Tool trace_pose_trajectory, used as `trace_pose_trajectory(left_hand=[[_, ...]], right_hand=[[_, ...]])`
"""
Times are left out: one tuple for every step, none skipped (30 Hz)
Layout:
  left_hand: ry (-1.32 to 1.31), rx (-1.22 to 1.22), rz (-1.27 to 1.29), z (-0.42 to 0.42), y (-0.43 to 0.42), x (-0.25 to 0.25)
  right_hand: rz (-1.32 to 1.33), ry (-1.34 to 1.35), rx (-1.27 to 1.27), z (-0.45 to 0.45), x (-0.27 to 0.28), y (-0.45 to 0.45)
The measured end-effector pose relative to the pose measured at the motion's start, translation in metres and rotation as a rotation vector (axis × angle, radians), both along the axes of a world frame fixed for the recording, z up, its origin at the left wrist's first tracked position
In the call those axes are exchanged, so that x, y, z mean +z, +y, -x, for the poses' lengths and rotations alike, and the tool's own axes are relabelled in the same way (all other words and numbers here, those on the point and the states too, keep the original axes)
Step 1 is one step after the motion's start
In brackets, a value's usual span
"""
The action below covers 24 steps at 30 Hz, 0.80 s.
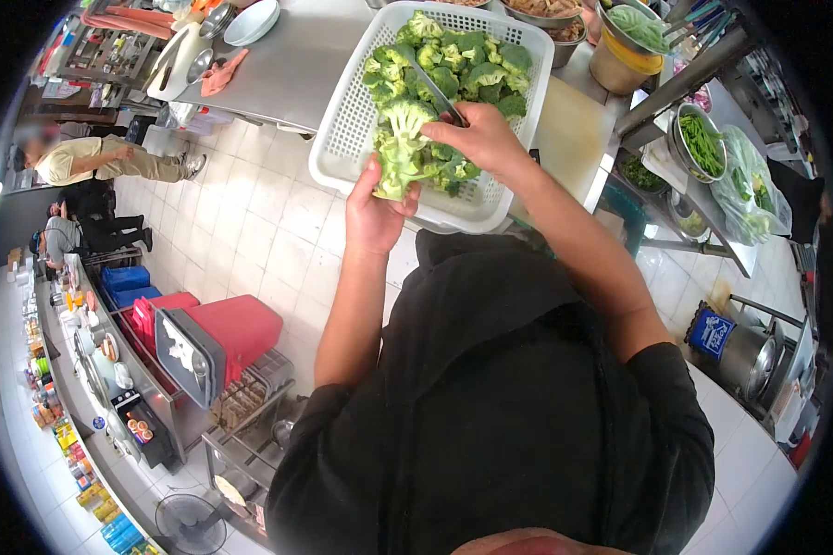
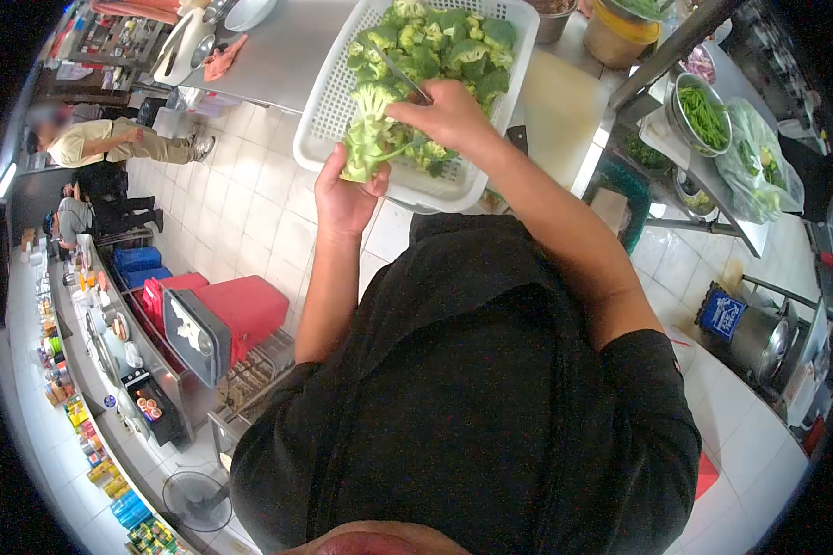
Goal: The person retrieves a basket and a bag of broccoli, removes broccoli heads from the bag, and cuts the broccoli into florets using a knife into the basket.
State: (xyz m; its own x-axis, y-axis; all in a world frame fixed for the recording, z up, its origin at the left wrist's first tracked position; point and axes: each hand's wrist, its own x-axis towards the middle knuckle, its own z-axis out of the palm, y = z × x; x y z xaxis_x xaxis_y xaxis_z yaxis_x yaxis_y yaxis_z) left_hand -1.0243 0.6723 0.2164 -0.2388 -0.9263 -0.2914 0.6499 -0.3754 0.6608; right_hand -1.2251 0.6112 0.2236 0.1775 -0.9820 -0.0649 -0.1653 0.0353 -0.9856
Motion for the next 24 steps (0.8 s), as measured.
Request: trace_pose_trajectory(left_hand=[[-0.067,0.026,-0.005,0.0,0.0,0.001],[-0.068,0.018,0.004,0.002,0.001,0.003],[-0.07,0.012,0.012,0.004,0.003,0.005],[-0.072,0.007,0.022,0.006,0.004,0.006],[-0.051,0.0,0.019,0.006,0.004,0.005],[-0.028,-0.007,0.014,0.006,0.003,0.004],[-0.005,-0.014,0.009,0.005,0.002,0.003],[0.02,-0.01,0.001,0.005,0.002,0.001],[0.047,-0.007,-0.006,0.005,0.001,-0.001],[0.073,-0.004,-0.013,0.006,0.0,-0.002],[0.102,-0.003,-0.03,0.006,0.0,-0.002],[0.131,-0.002,-0.048,0.006,0.0,-0.002],[0.16,-0.001,-0.066,0.007,0.0,-0.002],[0.193,-0.008,-0.072,0.007,0.0,-0.001],[0.226,-0.015,-0.077,0.008,0.0,0.0],[0.26,-0.024,-0.08,0.008,-0.001,0.001],[0.282,-0.033,-0.082,0.009,-0.001,0.001],[0.305,-0.04,-0.083,0.01,-0.001,0.0],[0.327,-0.048,-0.083,0.011,-0.001,0.001],[0.346,-0.052,-0.087,0.012,-0.001,0.002],[0.364,-0.056,-0.093,0.012,0.001,0.004],[0.382,-0.059,-0.099,0.013,0.002,0.005],[0.395,-0.071,-0.099,0.012,0.002,0.004],[0.407,-0.085,-0.099,0.012,0.003,0.004]], right_hand=[[0.003,0.042,-0.014,0.001,0.005,0.002],[0.013,0.076,-0.02,0.001,0.009,0.002],[0.022,0.108,-0.025,0.001,0.013,0.003],[0.034,0.139,-0.029,0.0,0.015,0.004],[0.087,0.049,-0.063,-0.002,0.011,0.005],[0.138,-0.041,-0.096,-0.005,0.002,0.008],[0.187,-0.13,-0.129,-0.007,-0.005,0.012],[0.22,-0.064,-0.131,-0.007,-0.007,0.018],[0.255,0.001,-0.133,-0.007,-0.009,0.027],[0.289,0.067,-0.136,-0.006,-0.01,0.033],[0.303,0.049,-0.115,-0.006,-0.014,0.038],[0.316,0.031,-0.095,-0.007,-0.017,0.042],[0.329,0.013,-0.075,-0.007,-0.02,0.046],[0.318,0.052,-0.052,-0.007,-0.014,0.05],[0.306,0.092,-0.029,-0.006,-0.005,0.054],[0.296,0.131,-0.008,-0.006,0.0,0.056],[0.286,0.146,-0.014,-0.005,-0.001,0.055],[0.277,0.16,-0.02,-0.005,-0.003,0.053],[0.268,0.175,-0.025,-0.004,-0.005,0.052],[0.277,0.159,-0.028,-0.004,-0.005,0.052],[0.283,0.142,-0.03,-0.005,-0.005,0.052],[0.289,0.125,-0.032,-0.005,-0.005,0.054],[0.31,0.091,-0.044,-0.006,-0.007,0.054],[0.331,0.056,-0.057,-0.007,-0.01,0.054]])
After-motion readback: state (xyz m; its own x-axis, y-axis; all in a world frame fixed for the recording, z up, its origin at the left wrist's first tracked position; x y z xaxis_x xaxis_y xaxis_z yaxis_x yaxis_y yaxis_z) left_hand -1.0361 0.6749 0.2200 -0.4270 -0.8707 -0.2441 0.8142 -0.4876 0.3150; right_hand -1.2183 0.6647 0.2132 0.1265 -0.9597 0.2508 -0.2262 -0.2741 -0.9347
